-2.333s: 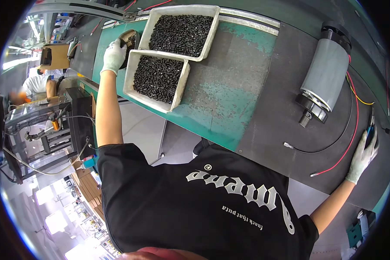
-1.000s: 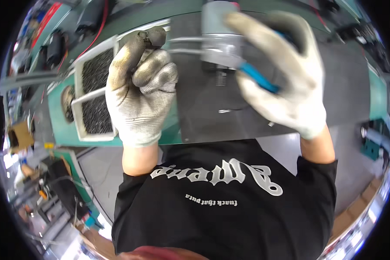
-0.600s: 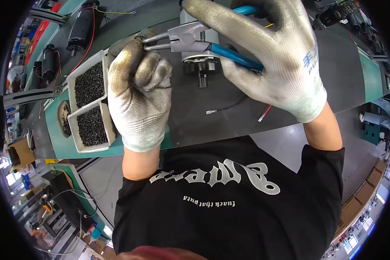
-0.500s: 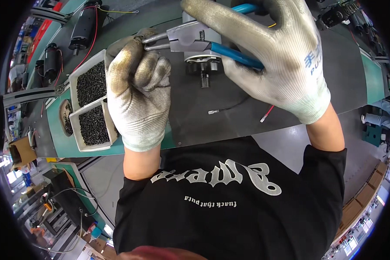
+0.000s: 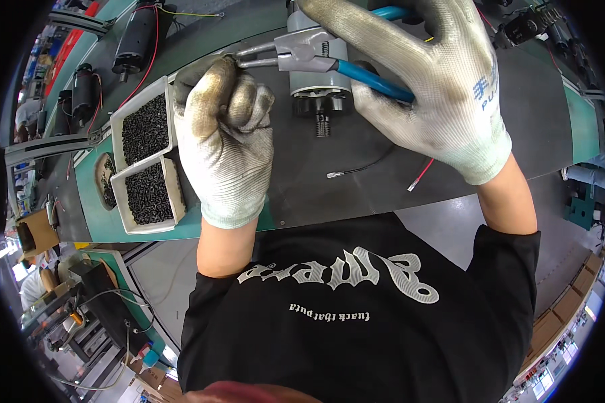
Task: Assembling electric motors by attaching fans and electronic components using hand tools on a production line.
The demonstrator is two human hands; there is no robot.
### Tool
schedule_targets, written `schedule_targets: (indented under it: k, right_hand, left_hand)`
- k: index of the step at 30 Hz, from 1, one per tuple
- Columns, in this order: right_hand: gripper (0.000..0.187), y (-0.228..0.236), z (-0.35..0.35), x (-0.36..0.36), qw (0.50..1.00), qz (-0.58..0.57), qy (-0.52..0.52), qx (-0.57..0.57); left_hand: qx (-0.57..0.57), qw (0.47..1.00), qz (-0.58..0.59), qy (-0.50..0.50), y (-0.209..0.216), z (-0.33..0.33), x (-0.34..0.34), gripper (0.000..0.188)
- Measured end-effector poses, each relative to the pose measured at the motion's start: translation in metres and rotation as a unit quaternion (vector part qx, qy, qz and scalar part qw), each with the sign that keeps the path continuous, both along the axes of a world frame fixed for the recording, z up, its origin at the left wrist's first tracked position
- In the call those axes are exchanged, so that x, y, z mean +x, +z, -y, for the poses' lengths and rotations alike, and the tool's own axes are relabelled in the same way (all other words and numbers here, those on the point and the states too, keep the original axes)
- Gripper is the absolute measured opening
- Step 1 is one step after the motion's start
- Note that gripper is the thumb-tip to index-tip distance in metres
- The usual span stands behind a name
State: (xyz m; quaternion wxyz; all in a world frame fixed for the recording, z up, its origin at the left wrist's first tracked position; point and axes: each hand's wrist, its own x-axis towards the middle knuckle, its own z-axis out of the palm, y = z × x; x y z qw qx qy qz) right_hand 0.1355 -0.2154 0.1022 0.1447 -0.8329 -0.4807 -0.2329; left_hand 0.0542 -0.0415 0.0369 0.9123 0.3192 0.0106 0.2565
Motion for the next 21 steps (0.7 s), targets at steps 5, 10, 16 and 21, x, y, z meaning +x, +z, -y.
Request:
schedule_targets:
  k: [5,10,16,21]
  right_hand:
    - [0.061,-0.0074,-0.0011,0.0064,0.999,0.011,0.021,0.03]
    - [0.062,-0.0055,0.001,0.0052,0.999,0.022,0.017,0.02]
    - [0.063,-0.0088,-0.0022,0.0087,0.999,0.032,0.022,0.009]
    - [0.063,-0.013,0.0018,0.0072,0.999,-0.005,0.022,0.037]
  left_hand:
    - [0.019,1.0,-0.014,0.013,-0.0019,-0.0015,0.0023,0.014]
    - [0.053,0.998,-0.024,0.023,-0.0041,0.0007,0.0034,0.014]
    - [0.031,0.999,-0.035,0.018,-0.0063,0.0033,0.0037,0.014]
    - [0.01,0.998,-0.048,0.031,-0.0066,0.007,0.0056,0.014]
